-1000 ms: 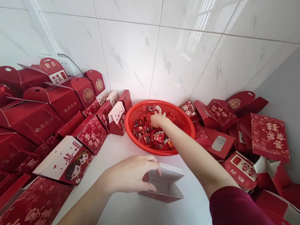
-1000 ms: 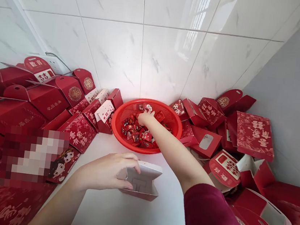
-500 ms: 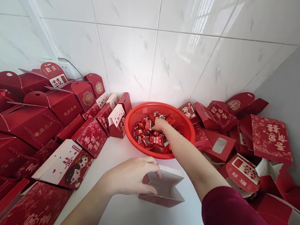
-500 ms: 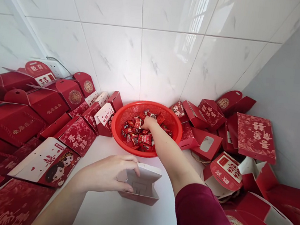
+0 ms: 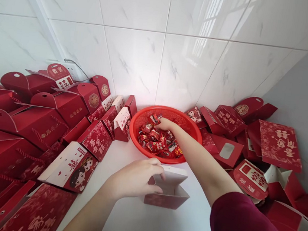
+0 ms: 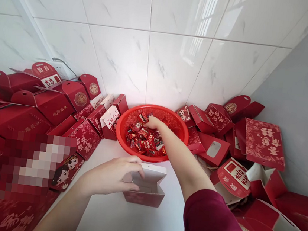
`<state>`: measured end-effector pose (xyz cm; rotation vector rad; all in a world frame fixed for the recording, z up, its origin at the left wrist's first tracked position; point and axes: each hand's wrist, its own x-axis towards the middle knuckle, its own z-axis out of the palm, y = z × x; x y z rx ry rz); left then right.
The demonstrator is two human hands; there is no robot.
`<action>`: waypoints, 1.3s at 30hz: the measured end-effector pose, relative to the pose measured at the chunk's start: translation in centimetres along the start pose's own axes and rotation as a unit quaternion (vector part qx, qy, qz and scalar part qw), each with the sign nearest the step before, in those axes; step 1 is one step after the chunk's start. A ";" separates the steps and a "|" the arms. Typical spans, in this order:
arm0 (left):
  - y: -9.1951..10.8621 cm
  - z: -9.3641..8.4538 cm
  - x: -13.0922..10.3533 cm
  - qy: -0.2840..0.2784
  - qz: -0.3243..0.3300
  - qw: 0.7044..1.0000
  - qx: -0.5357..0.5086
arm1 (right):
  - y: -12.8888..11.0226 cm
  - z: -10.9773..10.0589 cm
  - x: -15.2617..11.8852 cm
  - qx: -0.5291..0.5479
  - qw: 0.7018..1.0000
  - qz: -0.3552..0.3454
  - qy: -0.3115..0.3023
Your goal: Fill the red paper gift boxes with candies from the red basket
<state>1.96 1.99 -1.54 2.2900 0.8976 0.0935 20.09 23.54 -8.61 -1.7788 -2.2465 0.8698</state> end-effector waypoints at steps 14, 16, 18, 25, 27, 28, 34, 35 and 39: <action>0.2 -0.9 0.5 0.285 0.025 0.902 -0.324 | -3.7 0.2 -22.4 0.391 0.883 -0.248 -0.071; 0.6 -0.7 0.5 0.230 0.064 0.900 -0.365 | -3.9 0.7 -23.5 0.427 0.869 -0.241 -0.066; 1.2 -0.6 0.4 0.195 0.083 0.908 -0.362 | -4.2 0.8 -24.0 0.425 0.873 -0.237 -0.024; 2.1 -0.9 0.1 0.119 0.107 0.905 -0.394 | -4.6 1.2 -23.9 0.383 0.891 -0.241 0.036; 1.7 -0.7 0.3 0.128 0.112 0.891 -0.422 | -4.8 1.4 -23.7 0.387 0.883 -0.262 0.037; 1.5 -0.6 0.4 0.132 0.115 0.881 -0.439 | -4.8 1.6 -23.6 0.392 0.878 -0.271 0.036; 0.8 0.0 0.6 0.131 0.131 0.846 -0.500 | -5.1 2.5 -23.1 0.444 0.842 -0.305 0.019; 0.8 0.1 0.6 0.136 0.134 0.847 -0.496 | -5.1 2.7 -23.1 0.445 0.841 -0.307 0.022; 0.9 0.0 0.4 0.193 0.139 0.859 -0.453 | -5.3 3.2 -23.1 0.432 0.850 -0.294 0.063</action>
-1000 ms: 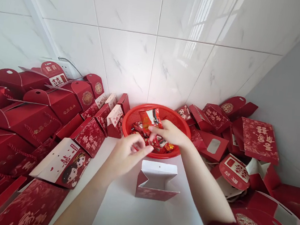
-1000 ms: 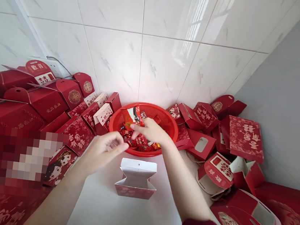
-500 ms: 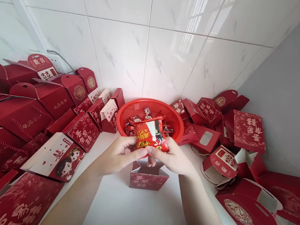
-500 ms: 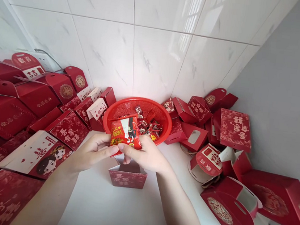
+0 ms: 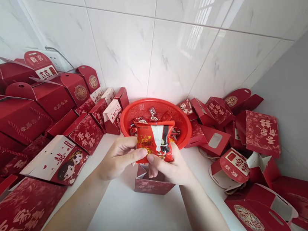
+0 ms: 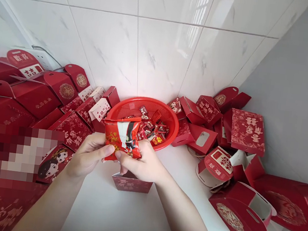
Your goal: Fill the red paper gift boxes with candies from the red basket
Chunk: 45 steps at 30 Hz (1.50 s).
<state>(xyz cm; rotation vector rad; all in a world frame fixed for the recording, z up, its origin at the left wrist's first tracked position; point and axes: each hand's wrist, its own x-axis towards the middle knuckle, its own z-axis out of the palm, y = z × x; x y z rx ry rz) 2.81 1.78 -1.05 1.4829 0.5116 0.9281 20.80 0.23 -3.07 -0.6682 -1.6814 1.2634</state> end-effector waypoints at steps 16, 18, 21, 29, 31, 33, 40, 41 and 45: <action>0.7 -0.8 -0.3 0.004 -0.004 0.993 0.115 | -0.5 0.1 0.7 0.123 0.992 0.023 -0.035; 0.6 -0.9 -0.3 -0.012 -0.013 0.992 0.124 | -0.4 0.1 0.8 0.149 0.988 0.030 -0.031; 0.4 -1.1 -0.4 -0.008 -0.017 0.992 0.125 | -0.3 0.0 0.8 0.155 0.986 0.054 -0.014; 0.5 -0.5 0.1 0.067 -0.013 0.990 0.121 | -0.2 -0.1 0.5 -0.010 0.995 0.039 0.093; 0.5 -0.3 0.3 0.090 -0.012 0.989 0.121 | 0.1 0.4 0.5 -0.104 0.985 -0.009 0.135; 0.5 -0.3 0.3 0.099 -0.006 0.988 0.115 | 0.4 1.0 0.5 -0.188 0.964 -0.064 0.176; 0.8 -1.0 -0.4 0.038 0.053 0.975 0.212 | -0.6 0.4 0.3 -0.118 0.981 -0.069 0.140; 1.0 -1.1 -0.6 0.033 0.051 0.968 0.243 | -0.9 -0.1 0.3 -0.085 0.985 -0.067 0.133; 1.7 -1.8 -1.0 0.038 0.046 0.946 0.319 | -1.8 -2.1 -0.3 -0.004 0.996 -0.046 0.075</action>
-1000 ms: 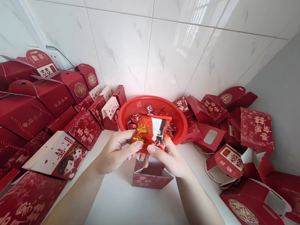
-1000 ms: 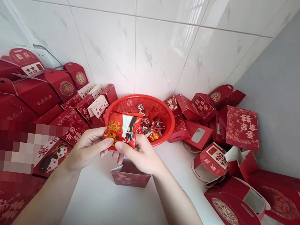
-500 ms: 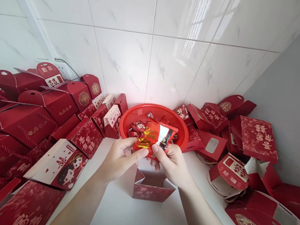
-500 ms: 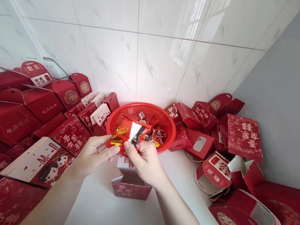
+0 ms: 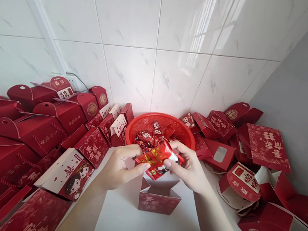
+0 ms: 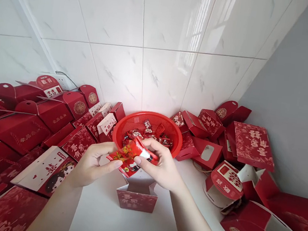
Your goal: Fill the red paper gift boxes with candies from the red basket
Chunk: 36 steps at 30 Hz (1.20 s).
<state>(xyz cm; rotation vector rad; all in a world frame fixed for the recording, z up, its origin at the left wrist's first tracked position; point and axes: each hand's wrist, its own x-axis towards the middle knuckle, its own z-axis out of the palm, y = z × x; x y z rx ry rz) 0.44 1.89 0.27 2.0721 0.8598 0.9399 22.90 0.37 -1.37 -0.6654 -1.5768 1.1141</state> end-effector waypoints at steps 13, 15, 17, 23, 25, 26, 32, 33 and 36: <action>0.1 1.1 0.4 0.036 -0.041 0.998 0.021 | 0.1 0.4 0.1 -0.087 0.996 0.023 0.022; 0.1 0.7 0.3 0.012 -0.039 0.998 0.054 | -0.2 0.1 0.0 -0.102 0.994 0.043 -0.006; 0.0 0.6 0.2 0.009 -0.025 0.997 0.075 | -0.4 -0.1 -0.1 -0.110 0.992 0.057 -0.015; -0.1 1.4 0.6 0.030 0.012 0.995 0.096 | -1.2 -0.6 -0.3 -0.192 0.981 0.038 0.000; -0.1 1.5 0.8 0.007 0.004 0.994 0.111 | -1.3 -1.0 -0.4 -0.186 0.982 0.026 -0.018; 0.0 1.6 0.8 -0.006 0.002 0.993 0.120 | -1.3 -1.2 -0.5 -0.176 0.984 0.022 -0.027; 0.2 2.0 0.9 -0.018 0.015 0.990 0.137 | -0.8 -1.5 -0.7 -0.192 0.981 0.033 -0.017; 0.2 2.1 0.9 -0.008 0.010 0.991 0.130 | -0.7 -1.4 -0.6 -0.180 0.983 0.032 -0.008; 0.4 2.5 1.0 0.024 -0.011 0.995 0.095 | -0.4 -0.7 -0.5 -0.099 0.994 0.020 0.036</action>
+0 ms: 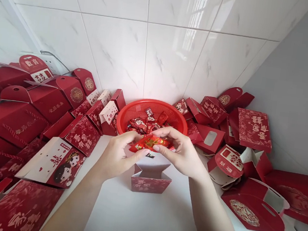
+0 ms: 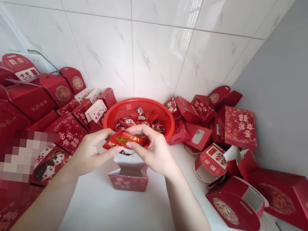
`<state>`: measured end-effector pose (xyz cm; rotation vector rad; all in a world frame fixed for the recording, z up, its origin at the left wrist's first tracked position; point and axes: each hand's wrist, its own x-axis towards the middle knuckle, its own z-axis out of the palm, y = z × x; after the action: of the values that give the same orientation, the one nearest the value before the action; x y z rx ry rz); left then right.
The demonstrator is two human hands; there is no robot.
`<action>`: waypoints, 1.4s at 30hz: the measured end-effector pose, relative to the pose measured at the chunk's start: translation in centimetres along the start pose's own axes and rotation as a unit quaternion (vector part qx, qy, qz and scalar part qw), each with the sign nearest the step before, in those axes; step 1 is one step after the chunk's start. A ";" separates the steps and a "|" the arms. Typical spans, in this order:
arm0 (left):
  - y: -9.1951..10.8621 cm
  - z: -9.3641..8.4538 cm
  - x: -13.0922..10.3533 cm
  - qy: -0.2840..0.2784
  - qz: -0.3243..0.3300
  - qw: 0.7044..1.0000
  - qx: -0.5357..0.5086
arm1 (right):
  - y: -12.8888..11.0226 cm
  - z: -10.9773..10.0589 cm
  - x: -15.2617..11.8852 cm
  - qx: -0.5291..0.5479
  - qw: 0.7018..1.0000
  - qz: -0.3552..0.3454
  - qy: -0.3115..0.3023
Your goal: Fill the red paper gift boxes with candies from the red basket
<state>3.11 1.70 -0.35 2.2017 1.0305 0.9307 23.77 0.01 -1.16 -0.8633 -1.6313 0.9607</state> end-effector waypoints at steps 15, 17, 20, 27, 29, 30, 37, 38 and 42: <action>-0.1 -0.4 0.0 -0.037 -0.039 0.994 -0.098 | 0.0 0.9 0.1 -0.080 0.993 0.050 -0.068; 0.0 -0.1 0.2 -0.028 -0.044 0.994 -0.101 | 0.1 1.1 0.1 -0.082 0.994 0.050 -0.058; -0.2 0.4 0.4 -0.027 -0.054 0.991 -0.115 | 0.5 1.4 0.2 -0.053 0.997 0.053 -0.026; -1.0 0.4 0.4 -0.036 -0.101 0.984 -0.144 | 1.1 1.6 1.1 0.075 0.995 0.069 0.006; -1.1 0.3 0.4 -0.036 -0.109 0.981 -0.159 | 1.2 1.8 1.3 0.097 0.993 0.066 0.012; -1.1 0.2 0.3 -0.033 -0.109 0.980 -0.160 | 1.3 2.0 1.4 0.104 0.992 0.064 0.018; -2.4 -0.1 0.5 0.003 -0.098 0.990 -0.102 | 2.2 2.0 1.7 0.155 0.984 0.087 -0.024; -2.6 -0.1 0.5 0.003 -0.094 0.990 -0.109 | 2.3 1.8 1.7 0.164 0.982 0.093 -0.035; -3.1 -0.3 0.5 -0.007 -0.094 0.986 -0.140 | 2.4 1.3 1.6 0.152 0.979 0.119 -0.060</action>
<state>1.79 3.95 -2.18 1.8446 1.0130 0.9122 22.36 2.26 -2.90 -0.8112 -1.4490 1.4125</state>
